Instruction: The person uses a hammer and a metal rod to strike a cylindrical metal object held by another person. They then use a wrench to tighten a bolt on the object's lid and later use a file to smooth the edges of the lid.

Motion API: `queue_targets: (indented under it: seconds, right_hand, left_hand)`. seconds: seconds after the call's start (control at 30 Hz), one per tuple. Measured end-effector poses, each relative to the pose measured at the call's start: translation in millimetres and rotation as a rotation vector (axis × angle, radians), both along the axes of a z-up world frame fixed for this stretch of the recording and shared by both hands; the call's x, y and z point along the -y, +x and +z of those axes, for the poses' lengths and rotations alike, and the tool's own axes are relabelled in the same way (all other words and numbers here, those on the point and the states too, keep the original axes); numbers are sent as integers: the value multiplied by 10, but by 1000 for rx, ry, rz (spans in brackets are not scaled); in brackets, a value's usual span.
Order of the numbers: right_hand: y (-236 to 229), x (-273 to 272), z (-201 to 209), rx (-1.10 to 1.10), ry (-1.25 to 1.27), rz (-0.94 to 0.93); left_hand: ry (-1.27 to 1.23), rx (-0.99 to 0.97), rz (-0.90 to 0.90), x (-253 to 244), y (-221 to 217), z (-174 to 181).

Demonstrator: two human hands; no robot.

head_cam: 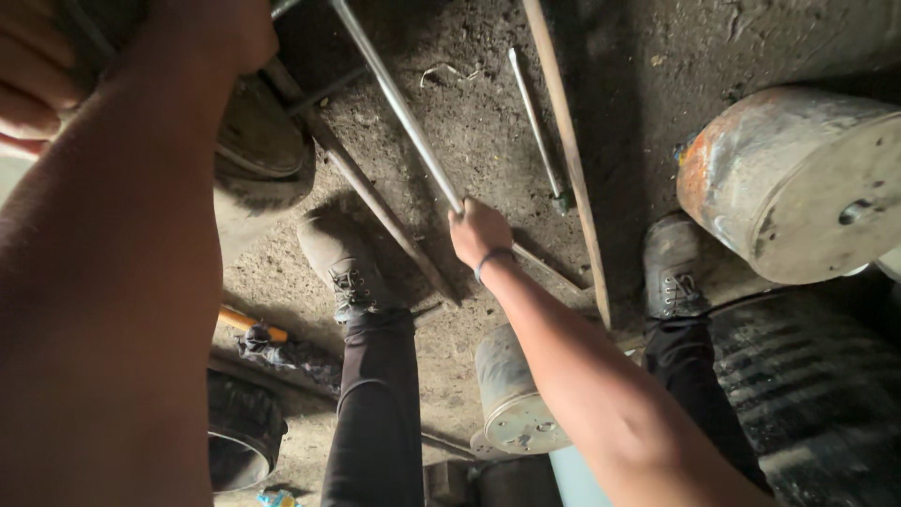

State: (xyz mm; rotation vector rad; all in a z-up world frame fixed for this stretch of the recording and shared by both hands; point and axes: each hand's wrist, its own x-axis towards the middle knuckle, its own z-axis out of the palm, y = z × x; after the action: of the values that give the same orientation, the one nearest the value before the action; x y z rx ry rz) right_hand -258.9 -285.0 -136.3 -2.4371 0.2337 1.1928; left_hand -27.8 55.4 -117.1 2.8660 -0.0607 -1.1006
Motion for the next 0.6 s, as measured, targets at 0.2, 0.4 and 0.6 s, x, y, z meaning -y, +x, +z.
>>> queue_targets:
  seconds: [0.2, 0.4, 0.6]
  right_hand:
    - [179, 217, 729, -98, 80, 43]
    - [728, 391, 1988, -385, 479, -121]
    - [1275, -41, 2714, 71, 1221, -199]
  left_hand:
    - [-94, 50, -16, 79, 0, 31]
    - [0, -50, 6, -51, 60, -65]
    - [-44, -11, -31, 9, 6, 159]
